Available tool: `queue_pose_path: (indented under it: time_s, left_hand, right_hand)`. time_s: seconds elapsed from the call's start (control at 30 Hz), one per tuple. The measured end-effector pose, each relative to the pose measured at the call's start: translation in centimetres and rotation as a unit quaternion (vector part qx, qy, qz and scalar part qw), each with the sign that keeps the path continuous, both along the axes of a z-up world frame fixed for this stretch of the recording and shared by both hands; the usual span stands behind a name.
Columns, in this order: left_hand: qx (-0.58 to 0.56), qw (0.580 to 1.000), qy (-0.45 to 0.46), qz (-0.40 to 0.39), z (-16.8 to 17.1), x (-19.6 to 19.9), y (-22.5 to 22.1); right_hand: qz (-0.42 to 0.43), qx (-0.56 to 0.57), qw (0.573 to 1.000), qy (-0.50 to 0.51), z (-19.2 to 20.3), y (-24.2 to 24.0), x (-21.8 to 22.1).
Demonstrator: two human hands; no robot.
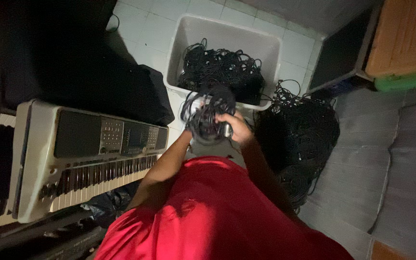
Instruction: The person sorts through and coils multiple long black cables into a white plastic bin and onto the floor.
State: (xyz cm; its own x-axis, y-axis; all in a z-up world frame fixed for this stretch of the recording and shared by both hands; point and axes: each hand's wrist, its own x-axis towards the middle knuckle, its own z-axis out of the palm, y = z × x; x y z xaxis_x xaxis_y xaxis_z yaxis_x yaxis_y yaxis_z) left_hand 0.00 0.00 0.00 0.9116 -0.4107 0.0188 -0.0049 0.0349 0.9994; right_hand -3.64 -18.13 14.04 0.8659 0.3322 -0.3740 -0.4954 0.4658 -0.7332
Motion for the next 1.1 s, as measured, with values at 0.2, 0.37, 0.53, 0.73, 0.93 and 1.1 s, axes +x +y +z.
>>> queue_pose_path:
  time_s: [0.2,0.37,0.53,0.73,0.93,1.1]
  left_hand:
    - [0.088,0.995,-0.027,-0.047,3.2,-2.6,0.3]
    - [0.212,0.962,-0.125,-0.116,11.8,-4.6,1.1]
    - [0.373,0.899,-0.155,-0.169,16.9,-4.8,1.9]
    - [0.281,0.891,-0.334,-0.125,19.6,-2.2,1.2]
    - [0.231,0.884,-0.403,-0.049,21.6,2.0,1.7]
    - [0.113,0.977,-0.182,-0.008,19.0,4.7,1.8]
  right_hand:
    - [-0.164,-0.024,0.985,-0.047,-0.5,0.2,1.2]
    - [-0.227,-0.116,0.958,-0.13,-2.4,-0.6,1.8]
    - [-0.198,-0.229,0.925,-0.23,-3.8,-2.0,1.9]
    - [0.022,-0.226,0.925,-0.306,-2.1,-2.0,0.9]
    - [0.17,-0.193,0.931,-0.26,1.8,-1.6,0.7]
    - [0.195,-0.131,0.944,-0.231,3.2,-2.1,0.1]
